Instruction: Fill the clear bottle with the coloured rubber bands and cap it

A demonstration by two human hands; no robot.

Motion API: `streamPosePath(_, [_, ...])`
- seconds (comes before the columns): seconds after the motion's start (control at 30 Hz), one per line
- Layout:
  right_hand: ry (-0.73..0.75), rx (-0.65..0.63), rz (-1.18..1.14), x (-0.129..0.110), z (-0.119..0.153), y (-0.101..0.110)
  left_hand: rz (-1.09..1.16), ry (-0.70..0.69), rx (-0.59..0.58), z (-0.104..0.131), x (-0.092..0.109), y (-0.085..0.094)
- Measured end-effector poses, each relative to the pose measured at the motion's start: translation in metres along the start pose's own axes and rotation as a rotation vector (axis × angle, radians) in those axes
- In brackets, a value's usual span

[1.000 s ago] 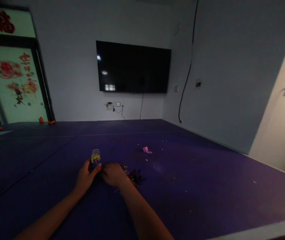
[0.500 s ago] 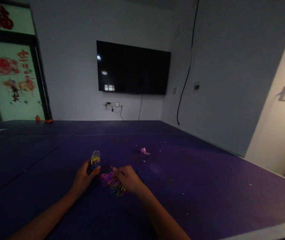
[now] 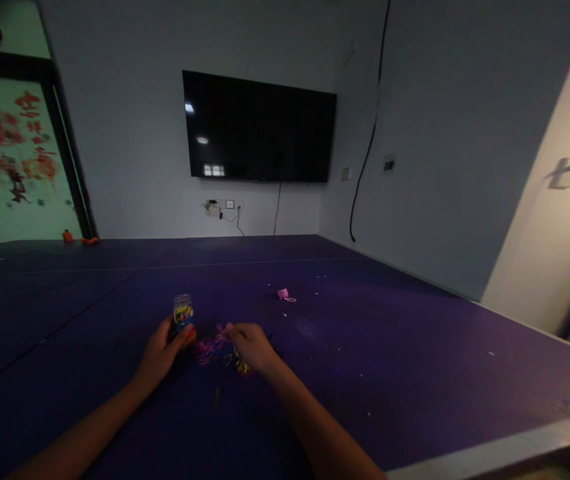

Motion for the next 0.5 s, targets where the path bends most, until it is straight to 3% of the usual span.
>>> streamPosePath(0.07, [-0.06, 0.04, 0.043, -0.003, -0.003, 0.013, 0.028, 0.016, -0.019, 0.001, 0.0, 0.0])
streamPosePath(0.13, [-0.205, 0.001, 0.018, -0.007, -0.003, 0.024, 0.049, 0.022, -0.042, 0.001, 0.0, -0.001])
streamPosePath(0.23, [-0.381, -0.244, -0.112, -0.015, 0.003, 0.028, 0.017, 0.0, -0.032, 0.0, 0.0, -0.001])
streamPosePath(0.4, [-0.341, -0.642, -0.484, -0.032, 0.017, 0.004, -0.055, -0.046, -0.01, 0.0, 0.001, 0.0])
streamPosePath(0.5, [-0.314, -0.713, -0.544, -0.031, 0.02, -0.01, -0.068, -0.052, -0.031, 0.003, 0.004, 0.0])
Point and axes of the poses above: each hand's wrist, its own z-axis away from the middle knuckle, its own y-axis out of the back of the hand, x = y × z, the point moved 1 cm from there along -z, towards the middle knuckle, and after that the axes turned 15 degrees about y, right-handed, at the moved point
